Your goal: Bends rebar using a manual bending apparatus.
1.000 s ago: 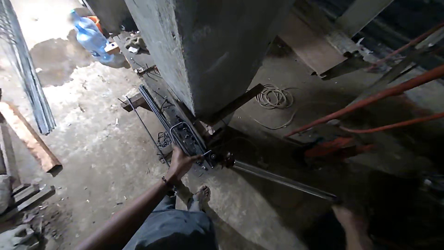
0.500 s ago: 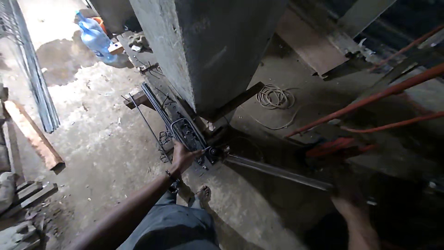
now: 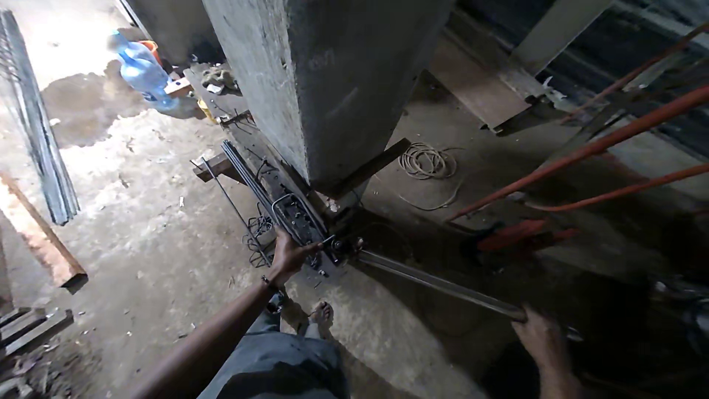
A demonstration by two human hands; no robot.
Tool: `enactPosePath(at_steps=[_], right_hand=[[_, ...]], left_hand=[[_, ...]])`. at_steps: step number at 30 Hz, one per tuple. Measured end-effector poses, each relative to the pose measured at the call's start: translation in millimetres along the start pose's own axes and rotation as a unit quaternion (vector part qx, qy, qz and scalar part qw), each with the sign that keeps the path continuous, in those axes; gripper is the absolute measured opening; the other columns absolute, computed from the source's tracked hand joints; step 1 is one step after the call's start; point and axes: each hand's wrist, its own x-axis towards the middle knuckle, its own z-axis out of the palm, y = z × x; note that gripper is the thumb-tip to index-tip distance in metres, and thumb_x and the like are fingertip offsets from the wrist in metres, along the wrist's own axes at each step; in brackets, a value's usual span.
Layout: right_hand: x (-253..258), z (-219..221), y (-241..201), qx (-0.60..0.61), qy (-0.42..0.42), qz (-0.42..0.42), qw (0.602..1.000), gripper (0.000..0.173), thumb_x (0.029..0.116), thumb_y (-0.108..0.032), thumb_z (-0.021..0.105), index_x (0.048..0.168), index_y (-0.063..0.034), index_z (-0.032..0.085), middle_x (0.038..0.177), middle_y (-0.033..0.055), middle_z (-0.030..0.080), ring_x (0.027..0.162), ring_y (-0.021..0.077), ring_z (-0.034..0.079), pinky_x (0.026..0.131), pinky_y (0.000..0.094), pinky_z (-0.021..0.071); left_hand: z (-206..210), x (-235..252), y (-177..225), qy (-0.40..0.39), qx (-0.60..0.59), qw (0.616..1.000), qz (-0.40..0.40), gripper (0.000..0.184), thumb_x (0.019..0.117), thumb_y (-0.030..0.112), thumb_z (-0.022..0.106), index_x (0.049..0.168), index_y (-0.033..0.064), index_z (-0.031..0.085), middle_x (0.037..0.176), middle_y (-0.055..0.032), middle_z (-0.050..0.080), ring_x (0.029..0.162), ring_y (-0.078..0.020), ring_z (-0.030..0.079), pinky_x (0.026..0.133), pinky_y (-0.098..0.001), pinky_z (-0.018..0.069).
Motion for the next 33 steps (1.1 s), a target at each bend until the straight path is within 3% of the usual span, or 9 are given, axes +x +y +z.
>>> enactPosePath(at_steps=[4,6,8,10,13,18,24,30,33], right_hand=[[3,-16,3,-0.032,-0.081,0.077,0.993,0.043,0.0951,-0.007,0.071,0.134,0.0067,0.061,0.131,0.0367,0.061,0.126,0.0561,0.056,0.105,0.0715,0.0424],[1,-11,5,-0.045,-0.078,0.098,0.991,0.040,0.0971,-0.013,0.069,0.132,0.0049,0.063,0.131,0.0351,0.062,0.127,0.0546,0.056,0.105,0.0711,0.0430],[-5,-6,2,-0.027,-0.043,0.098,0.994,0.033,0.0956,-0.009,0.069,0.125,0.0067,0.066,0.128,0.0352,0.063,0.126,0.0542,0.057,0.106,0.0703,0.0414],[-9,-2,-3,-0.016,-0.016,0.101,0.995,0.028,0.0945,-0.006,0.068,0.119,0.0080,0.068,0.125,0.0358,0.064,0.125,0.0543,0.057,0.107,0.0696,0.0412],[-7,4,-4,-0.011,-0.007,0.105,0.994,0.028,0.0941,-0.004,0.068,0.118,0.0102,0.067,0.125,0.0366,0.063,0.125,0.0548,0.057,0.107,0.0693,0.0413],[-23,22,5,-0.004,0.041,0.108,0.993,0.025,0.0912,0.002,0.066,0.116,0.0075,0.068,0.128,0.0359,0.061,0.130,0.0561,0.051,0.112,0.0692,0.0349],[-88,39,-9,-0.001,0.076,0.179,0.981,0.022,0.0929,0.001,0.063,0.114,0.0055,0.069,0.127,0.0335,0.062,0.129,0.0532,0.053,0.110,0.0678,0.0392],[-193,69,-39,0.021,0.139,0.237,0.961,0.026,0.0912,0.001,0.064,0.116,0.0102,0.067,0.127,0.0376,0.061,0.127,0.0575,0.053,0.111,0.0708,0.0336],[-237,78,-66,0.045,0.162,0.258,0.952,0.027,0.0899,0.001,0.069,0.114,0.0130,0.067,0.123,0.0399,0.062,0.123,0.0589,0.055,0.111,0.0694,0.0362]], left_hand=[[-1,0,6,0.001,0.008,1.000,-0.030,0.136,0.0587,0.021,0.101,0.155,-0.0016,0.008,0.141,-0.0235,0.051,0.125,-0.0230,0.060,0.104,-0.0371,0.0535],[-4,0,4,-0.001,-0.063,0.997,-0.052,0.119,0.0719,0.013,0.094,0.156,0.0015,0.012,0.139,-0.0221,0.054,0.120,-0.0230,0.063,0.100,-0.0382,0.0565],[-9,0,3,0.026,-0.167,0.981,-0.095,0.067,0.0959,0.018,0.073,0.149,0.0037,0.035,0.113,-0.0159,0.064,0.089,-0.0193,0.067,0.077,-0.0357,0.0592],[-17,9,4,0.043,-0.279,0.948,-0.148,0.024,0.1073,0.024,0.053,0.119,0.0031,0.054,0.076,-0.0065,0.057,0.056,-0.0138,0.055,0.052,-0.0290,0.0517],[-34,18,8,0.005,-0.334,0.925,-0.180,0.022,0.1103,0.023,0.044,0.115,0.0036,0.054,0.075,-0.0054,0.056,0.057,-0.0148,0.056,0.056,-0.0304,0.0537],[-53,31,8,-0.036,-0.253,0.954,-0.159,0.020,0.1075,0.017,0.052,0.122,0.0034,0.052,0.091,-0.0088,0.063,0.074,-0.0184,0.068,0.073,-0.0361,0.0628],[-72,47,12,-0.109,-0.166,0.967,-0.158,0.023,0.1075,0.019,0.052,0.124,0.0025,0.054,0.092,-0.0095,0.066,0.076,-0.0168,0.068,0.071,-0.0321,0.0600],[-86,65,14,-0.161,-0.130,0.961,-0.183,0.026,0.1048,0.018,0.057,0.126,0.0034,0.055,0.093,-0.0110,0.068,0.073,-0.0164,0.067,0.065,-0.0300,0.0577],[-96,76,6,-0.129,0.004,0.990,-0.057,0.037,0.1024,0.019,0.064,0.133,0.0015,0.052,0.107,-0.0112,0.068,0.088,-0.0158,0.070,0.078,-0.0318,0.0602]])
